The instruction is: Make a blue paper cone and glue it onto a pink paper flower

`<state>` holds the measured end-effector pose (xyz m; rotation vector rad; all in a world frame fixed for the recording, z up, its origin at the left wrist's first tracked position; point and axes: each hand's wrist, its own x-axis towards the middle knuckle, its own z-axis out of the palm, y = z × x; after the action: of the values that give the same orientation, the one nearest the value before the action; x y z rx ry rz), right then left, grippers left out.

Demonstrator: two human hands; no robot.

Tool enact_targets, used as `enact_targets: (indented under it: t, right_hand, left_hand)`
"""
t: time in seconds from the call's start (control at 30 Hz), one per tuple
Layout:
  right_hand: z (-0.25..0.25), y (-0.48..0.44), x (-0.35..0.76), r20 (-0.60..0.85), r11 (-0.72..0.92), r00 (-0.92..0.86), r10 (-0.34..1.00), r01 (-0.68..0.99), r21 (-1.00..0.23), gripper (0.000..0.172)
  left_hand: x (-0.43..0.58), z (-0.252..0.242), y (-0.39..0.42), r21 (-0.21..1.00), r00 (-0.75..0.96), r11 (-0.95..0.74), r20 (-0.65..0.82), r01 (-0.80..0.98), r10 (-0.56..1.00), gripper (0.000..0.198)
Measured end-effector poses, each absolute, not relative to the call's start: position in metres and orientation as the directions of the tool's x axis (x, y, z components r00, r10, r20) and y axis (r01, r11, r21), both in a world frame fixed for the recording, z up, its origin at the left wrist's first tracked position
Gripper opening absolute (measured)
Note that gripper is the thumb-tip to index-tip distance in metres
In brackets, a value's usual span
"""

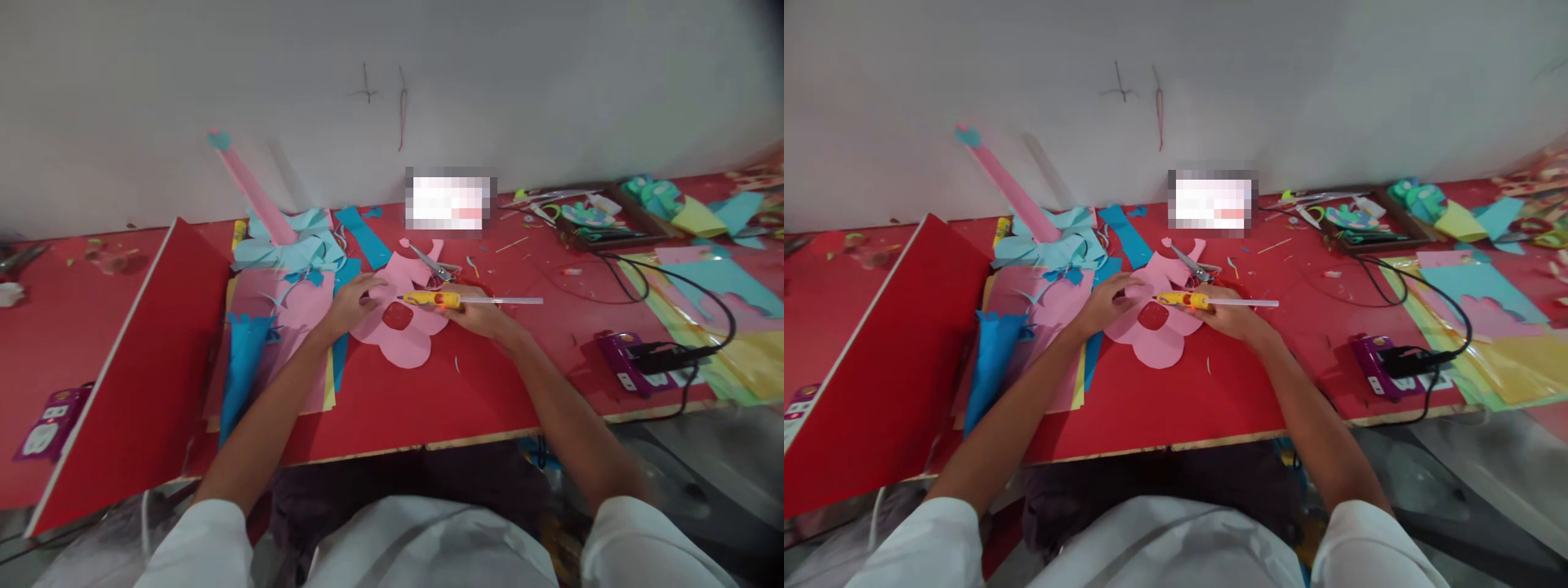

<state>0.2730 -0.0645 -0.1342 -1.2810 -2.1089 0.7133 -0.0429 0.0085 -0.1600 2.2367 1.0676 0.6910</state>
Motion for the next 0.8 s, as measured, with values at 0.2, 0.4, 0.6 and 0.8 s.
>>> enact_targets:
  t: [0.2,0.4,0.6,0.8]
  right_hand:
    - [-0.134,-0.064,0.271,0.123,0.343,-0.365,0.923,0.637,-0.691,0.041]
    - [-0.128,-0.065,0.27,0.128,0.36,-0.386,0.914,0.62,-0.697,0.041]
    - [-0.134,-0.061,0.268,0.168,0.378,-0.36,0.918,0.666,-0.643,0.041]
    - [-0.132,-0.061,0.261,0.155,0.375,-0.363,0.919,0.681,-0.63,0.044]
  left_hand:
    - [-0.047,-0.156,0.007,0.782,0.562,-0.42,0.11,0.461,0.82,0.046]
    - [-0.044,-0.159,0.008,0.718,0.615,-0.497,0.121,0.488,0.779,0.048]
    - [-0.042,-0.164,0.011,0.614,0.637,-0.581,0.159,0.534,0.754,0.051]
    - [-0.044,-0.166,0.012,0.627,0.633,-0.566,0.145,0.536,0.76,0.051]
